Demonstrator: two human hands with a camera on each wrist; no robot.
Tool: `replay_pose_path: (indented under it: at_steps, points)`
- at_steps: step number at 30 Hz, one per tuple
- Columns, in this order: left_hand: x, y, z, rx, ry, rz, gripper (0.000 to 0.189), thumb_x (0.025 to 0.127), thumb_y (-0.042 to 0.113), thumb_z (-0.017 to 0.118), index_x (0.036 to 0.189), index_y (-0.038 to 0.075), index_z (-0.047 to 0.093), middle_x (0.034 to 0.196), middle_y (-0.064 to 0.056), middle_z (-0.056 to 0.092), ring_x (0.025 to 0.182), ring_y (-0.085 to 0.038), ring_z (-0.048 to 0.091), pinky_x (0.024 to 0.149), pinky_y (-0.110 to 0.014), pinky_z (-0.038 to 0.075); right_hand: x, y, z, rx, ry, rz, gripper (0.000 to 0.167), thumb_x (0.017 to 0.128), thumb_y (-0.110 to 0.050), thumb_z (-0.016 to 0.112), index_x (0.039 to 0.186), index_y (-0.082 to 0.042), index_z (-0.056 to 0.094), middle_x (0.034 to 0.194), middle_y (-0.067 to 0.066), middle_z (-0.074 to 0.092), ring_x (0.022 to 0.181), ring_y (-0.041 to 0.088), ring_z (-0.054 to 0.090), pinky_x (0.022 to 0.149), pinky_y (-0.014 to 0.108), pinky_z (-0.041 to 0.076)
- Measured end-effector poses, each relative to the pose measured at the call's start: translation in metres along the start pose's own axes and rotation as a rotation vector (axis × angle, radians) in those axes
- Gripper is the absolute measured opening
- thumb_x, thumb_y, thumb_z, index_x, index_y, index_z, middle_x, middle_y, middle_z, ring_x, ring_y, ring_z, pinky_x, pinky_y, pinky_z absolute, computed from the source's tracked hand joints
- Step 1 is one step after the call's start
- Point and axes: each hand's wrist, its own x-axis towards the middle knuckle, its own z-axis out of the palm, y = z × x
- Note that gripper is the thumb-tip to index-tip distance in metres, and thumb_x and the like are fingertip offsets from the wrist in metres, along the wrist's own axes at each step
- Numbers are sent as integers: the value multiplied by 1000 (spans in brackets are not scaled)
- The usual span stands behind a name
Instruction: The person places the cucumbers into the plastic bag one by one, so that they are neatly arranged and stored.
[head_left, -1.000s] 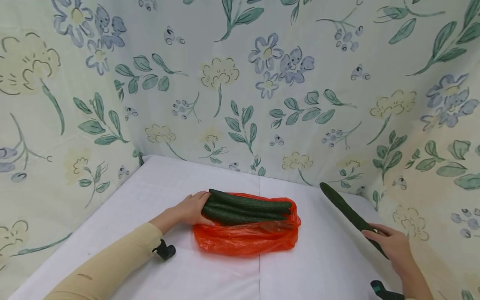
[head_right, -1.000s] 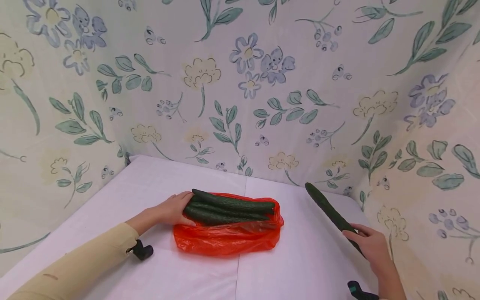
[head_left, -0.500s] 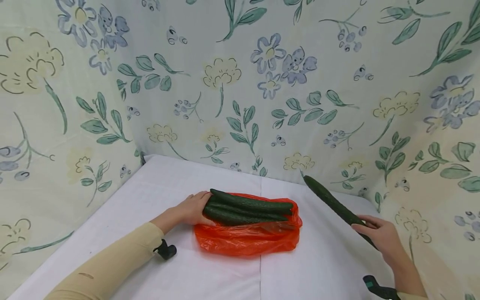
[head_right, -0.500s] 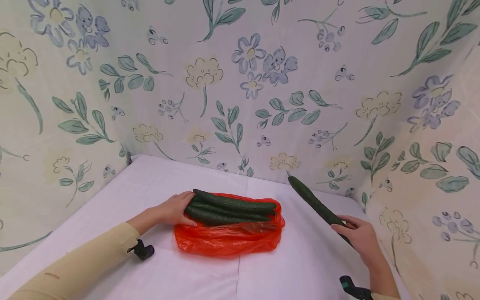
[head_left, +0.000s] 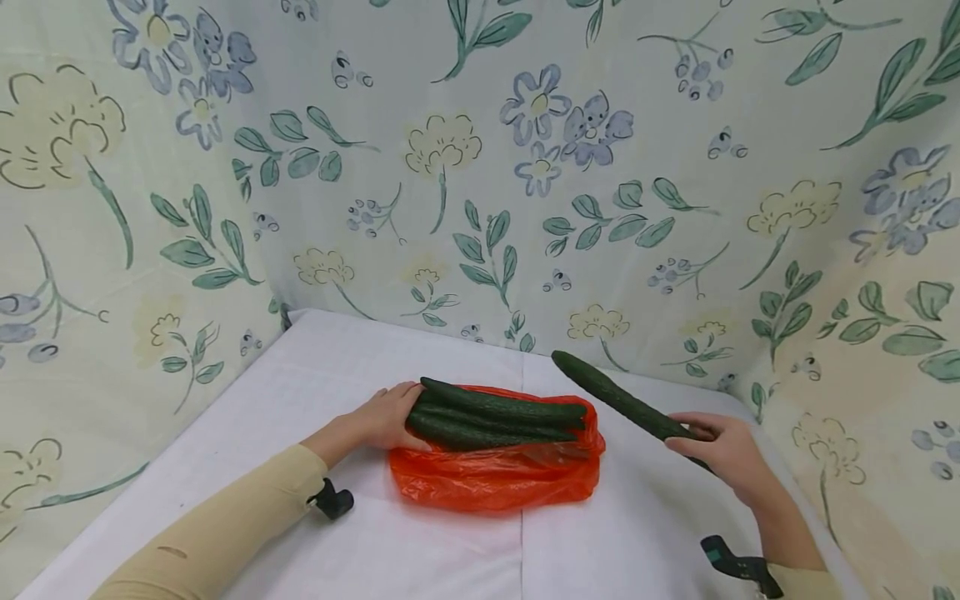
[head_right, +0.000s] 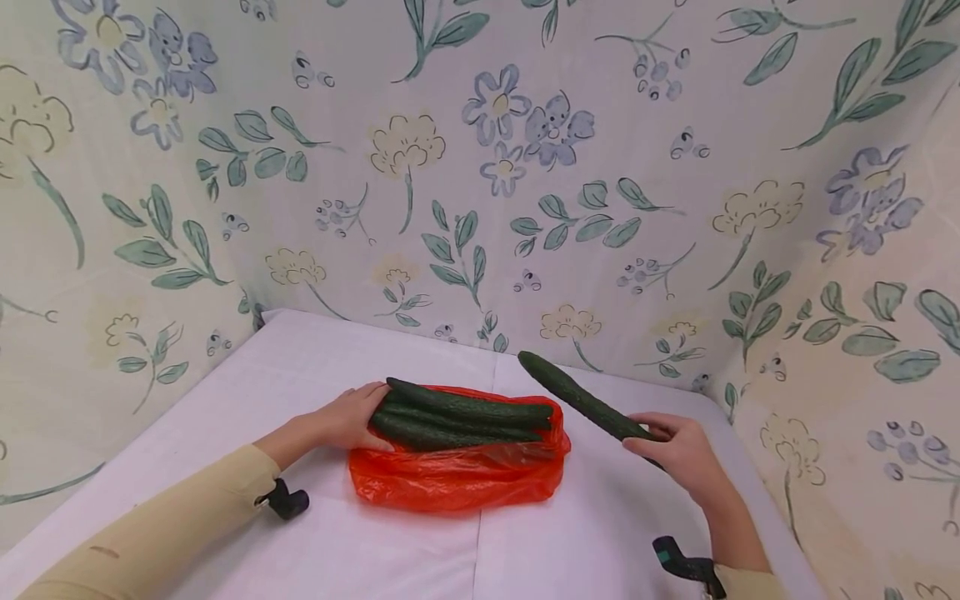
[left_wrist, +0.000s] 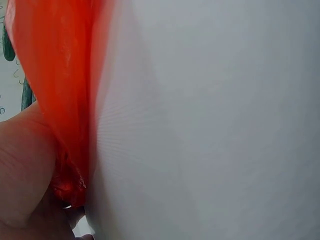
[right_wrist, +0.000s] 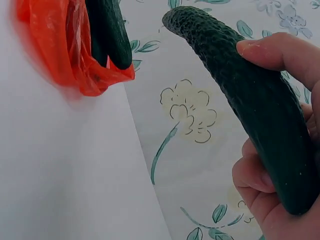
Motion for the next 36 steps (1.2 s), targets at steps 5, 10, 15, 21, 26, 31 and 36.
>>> replay_pose_path:
  at_steps: [5, 10, 15, 21, 26, 31, 36]
  points:
    - [-1, 0, 0, -4, 2, -2, 112, 72, 65, 80, 155, 7, 32, 158, -14, 36, 145, -33, 36, 120, -61, 23, 5, -20, 11, 17, -58, -10, 52, 84, -28, 83, 124, 1, 67, 83, 8, 65, 78, 18, 56, 66, 32, 46]
    - [-1, 0, -1, 2, -3, -13, 112, 72, 65, 80, 156, 9, 32, 159, -13, 36, 145, -31, 36, 121, -60, 24, 11, -34, 24, 41, -128, -35, 48, 84, -27, 82, 122, -2, 69, 79, 8, 63, 80, 21, 56, 65, 33, 45]
    - [-1, -2, 0, -1, -2, -9, 112, 71, 65, 80, 156, 10, 31, 159, -11, 35, 146, -30, 35, 121, -59, 24, 19, -47, 38, 63, -197, -76, 43, 85, -25, 82, 120, -4, 70, 90, 9, 71, 81, 23, 61, 68, 32, 54]
    - [0, -3, 1, 10, -3, 4, 114, 71, 66, 80, 156, 9, 29, 160, -11, 35, 146, -30, 34, 121, -59, 23, 29, -65, 56, 81, -271, -131, 37, 84, -22, 81, 117, -7, 72, 78, 7, 63, 73, 21, 59, 62, 27, 52]
    - [-1, -4, 0, 24, -7, 18, 115, 71, 67, 79, 157, 9, 28, 160, -12, 34, 147, -30, 33, 121, -60, 23, 37, -81, 71, 85, -327, -161, 36, 83, -21, 80, 117, -9, 73, 97, 8, 70, 86, 22, 64, 72, 29, 59]
    - [-1, -4, -1, 31, -18, 22, 115, 71, 67, 78, 157, 9, 28, 160, -11, 34, 147, -30, 32, 121, -61, 23, 44, -92, 85, 75, -376, -184, 39, 82, -22, 81, 118, -9, 74, 112, 10, 72, 94, 24, 65, 79, 34, 61]
    - [-1, -5, -2, -8, -28, 28, 115, 72, 66, 79, 157, 8, 28, 159, -12, 34, 147, -30, 33, 121, -62, 20, 51, -98, 100, 27, -400, -214, 37, 81, -25, 81, 116, -13, 75, 117, 8, 70, 96, 23, 63, 81, 36, 60]
